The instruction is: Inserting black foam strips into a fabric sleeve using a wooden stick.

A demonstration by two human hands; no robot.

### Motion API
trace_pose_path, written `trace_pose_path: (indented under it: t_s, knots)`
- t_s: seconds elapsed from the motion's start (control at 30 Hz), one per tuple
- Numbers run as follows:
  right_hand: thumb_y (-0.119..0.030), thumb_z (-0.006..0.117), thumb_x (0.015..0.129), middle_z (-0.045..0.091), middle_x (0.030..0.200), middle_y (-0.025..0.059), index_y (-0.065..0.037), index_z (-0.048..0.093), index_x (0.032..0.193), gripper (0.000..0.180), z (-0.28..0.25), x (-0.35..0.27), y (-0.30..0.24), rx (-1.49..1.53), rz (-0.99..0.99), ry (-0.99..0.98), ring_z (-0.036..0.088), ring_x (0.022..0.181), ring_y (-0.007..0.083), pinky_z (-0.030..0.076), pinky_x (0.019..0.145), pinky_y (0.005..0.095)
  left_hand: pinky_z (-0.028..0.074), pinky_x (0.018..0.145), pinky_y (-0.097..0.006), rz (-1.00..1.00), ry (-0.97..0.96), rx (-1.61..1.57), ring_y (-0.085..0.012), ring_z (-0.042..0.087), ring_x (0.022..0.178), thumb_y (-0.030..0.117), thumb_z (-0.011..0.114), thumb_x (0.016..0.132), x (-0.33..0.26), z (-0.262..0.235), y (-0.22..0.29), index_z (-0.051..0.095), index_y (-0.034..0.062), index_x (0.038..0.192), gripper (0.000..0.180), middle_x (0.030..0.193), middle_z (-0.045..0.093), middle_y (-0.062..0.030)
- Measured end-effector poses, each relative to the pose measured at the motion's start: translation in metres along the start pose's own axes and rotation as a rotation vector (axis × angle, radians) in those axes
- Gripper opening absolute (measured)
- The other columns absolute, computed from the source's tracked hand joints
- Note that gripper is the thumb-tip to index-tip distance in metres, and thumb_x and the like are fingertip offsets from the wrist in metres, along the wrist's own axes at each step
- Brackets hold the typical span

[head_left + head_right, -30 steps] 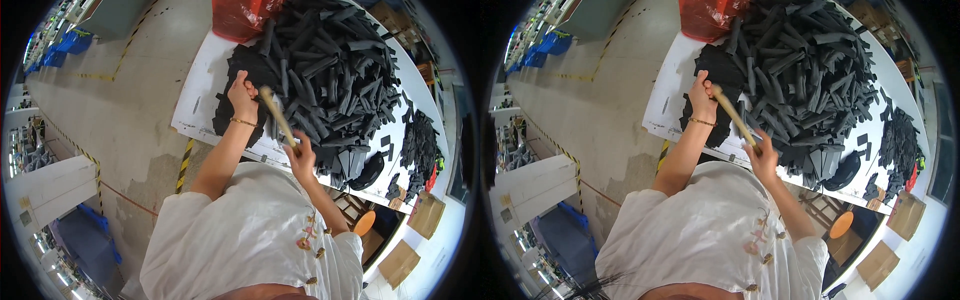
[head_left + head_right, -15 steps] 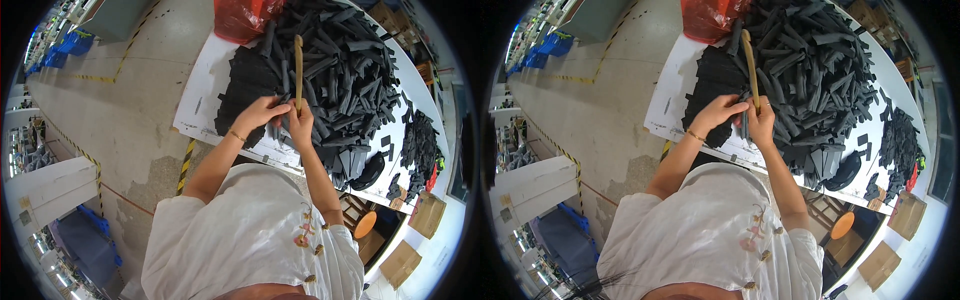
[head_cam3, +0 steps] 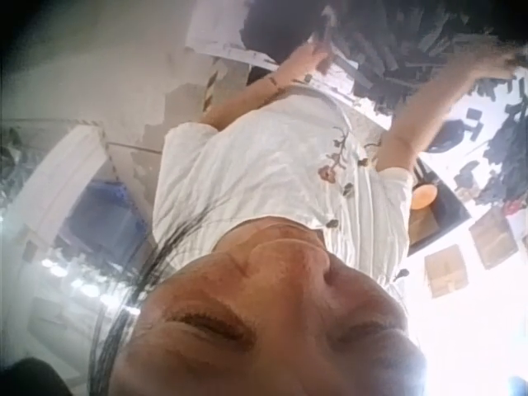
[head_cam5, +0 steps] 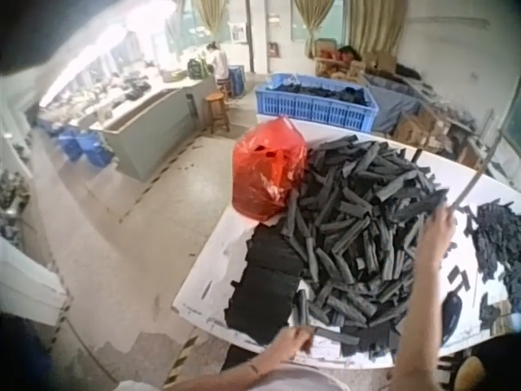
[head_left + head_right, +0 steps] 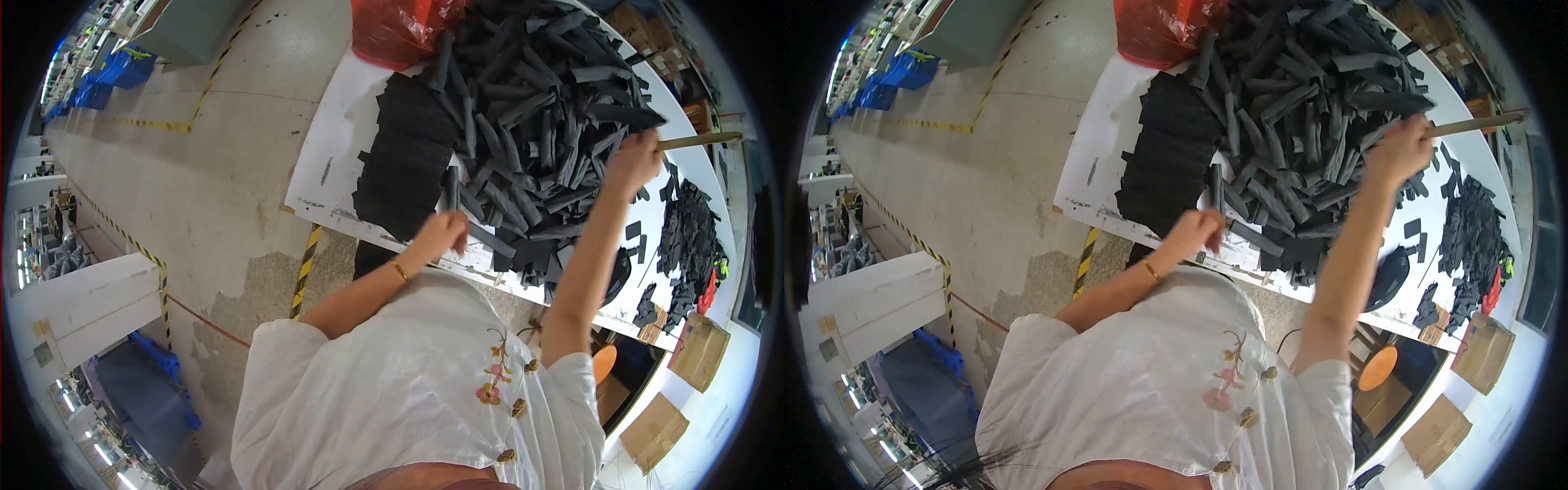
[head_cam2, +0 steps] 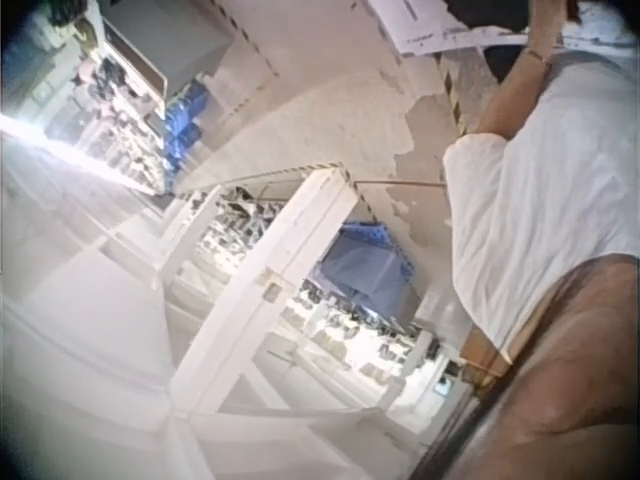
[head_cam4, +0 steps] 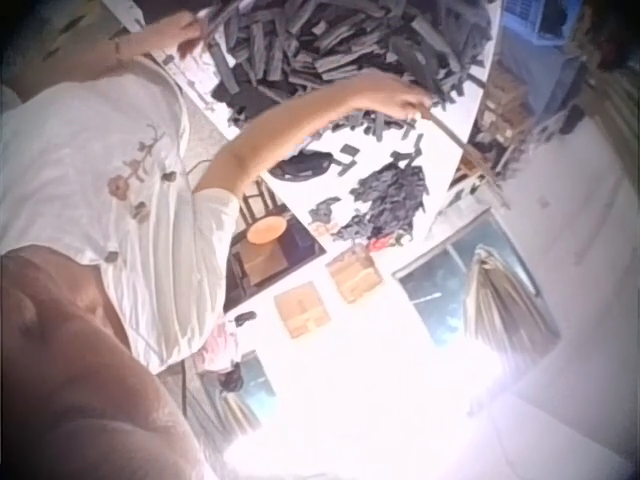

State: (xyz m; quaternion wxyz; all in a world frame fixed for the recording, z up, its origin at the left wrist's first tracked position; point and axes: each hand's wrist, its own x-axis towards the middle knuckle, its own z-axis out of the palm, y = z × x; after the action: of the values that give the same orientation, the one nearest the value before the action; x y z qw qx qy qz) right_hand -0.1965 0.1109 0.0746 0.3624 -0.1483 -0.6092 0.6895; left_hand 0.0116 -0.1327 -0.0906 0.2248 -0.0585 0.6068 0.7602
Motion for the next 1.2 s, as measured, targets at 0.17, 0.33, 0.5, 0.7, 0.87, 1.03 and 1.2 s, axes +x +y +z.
trace_pose_path:
  t_s: [0.17,0.33,0.5,0.7,0.87,1.03,1.2]
  knots:
    - [-0.026,0.062,0.092,0.058,0.070,0.0066,0.001,0.061,0.095,0.027,-0.089,0.105,0.011,-0.885,-0.504,-0.042,0.052,0.061,0.0172,0.042,0.057,0.0311,0.049,0.060,-0.031,0.516,0.463,0.594,-0.0240,0.063,0.066,0.014,0.068,0.081,0.059,-0.073,0.016,0.067,0.0059,0.085,0.009,0.077,0.065,-0.0102]
    - [-0.022,0.052,0.097,0.062,0.089,0.0143,-0.003,0.057,0.108,0.022,-0.141,0.001,0.052,-0.987,-0.425,-0.323,0.061,0.077,0.0290,0.047,0.071,0.0390,0.047,0.076,-0.035,0.713,0.462,1.066,-0.0238,0.057,0.087,0.012,0.072,0.074,0.129,-0.124,0.039,0.066,0.0116,0.091,0.018,0.081,0.061,-0.0037]
    - [-0.007,0.059,0.090,0.057,0.085,0.0146,-0.004,0.062,0.102,0.013,-0.154,-0.098,0.057,-1.115,-0.395,-0.762,0.060,0.074,0.0339,0.048,0.061,0.0384,0.043,0.081,-0.040,0.602,0.221,1.491,-0.0219,0.055,0.096,0.019,0.071,0.072,0.177,-0.139,0.032,0.068,0.0140,0.076,0.007,0.082,0.063,0.0003]
    - [-0.007,0.064,0.085,0.056,0.080,0.0092,-0.007,0.064,0.102,0.017,-0.131,-0.114,0.068,-1.019,-0.533,-0.989,0.062,0.070,0.0270,0.049,0.057,0.0360,0.044,0.084,-0.039,0.509,0.171,1.049,-0.0230,0.057,0.098,0.017,0.074,0.070,0.171,-0.140,0.061,0.070,0.0110,0.078,0.011,0.085,0.067,0.0004]
    - [-0.008,0.065,0.084,0.054,0.079,0.0077,-0.008,0.064,0.101,0.017,-0.103,-0.107,0.071,-1.049,-0.632,-1.024,0.062,0.070,0.0253,0.051,0.056,0.0353,0.046,0.083,-0.034,0.479,0.050,0.942,-0.0244,0.057,0.094,0.013,0.075,0.071,0.148,-0.128,0.086,0.071,0.0077,0.081,0.012,0.086,0.068,-0.0036]
    - [-0.011,0.064,0.084,0.054,0.082,0.0081,-0.009,0.064,0.102,0.018,-0.084,-0.116,0.074,-1.027,-0.724,-1.105,0.062,0.071,0.0265,0.051,0.056,0.0363,0.046,0.086,-0.034,0.488,0.036,0.914,-0.0241,0.058,0.094,0.013,0.074,0.072,0.128,-0.117,0.094,0.071,0.0065,0.083,0.013,0.088,0.068,-0.0045]
    - [-0.009,0.062,0.085,0.060,0.084,0.0118,-0.005,0.064,0.103,0.018,-0.059,-0.161,0.095,-0.811,-0.387,-1.149,0.062,0.075,0.0300,0.051,0.062,0.0367,0.039,0.095,-0.041,0.779,-0.144,0.981,-0.0235,0.053,0.112,0.017,0.073,0.070,0.096,-0.060,0.090,0.069,0.0115,0.083,0.015,0.096,0.064,0.0001]
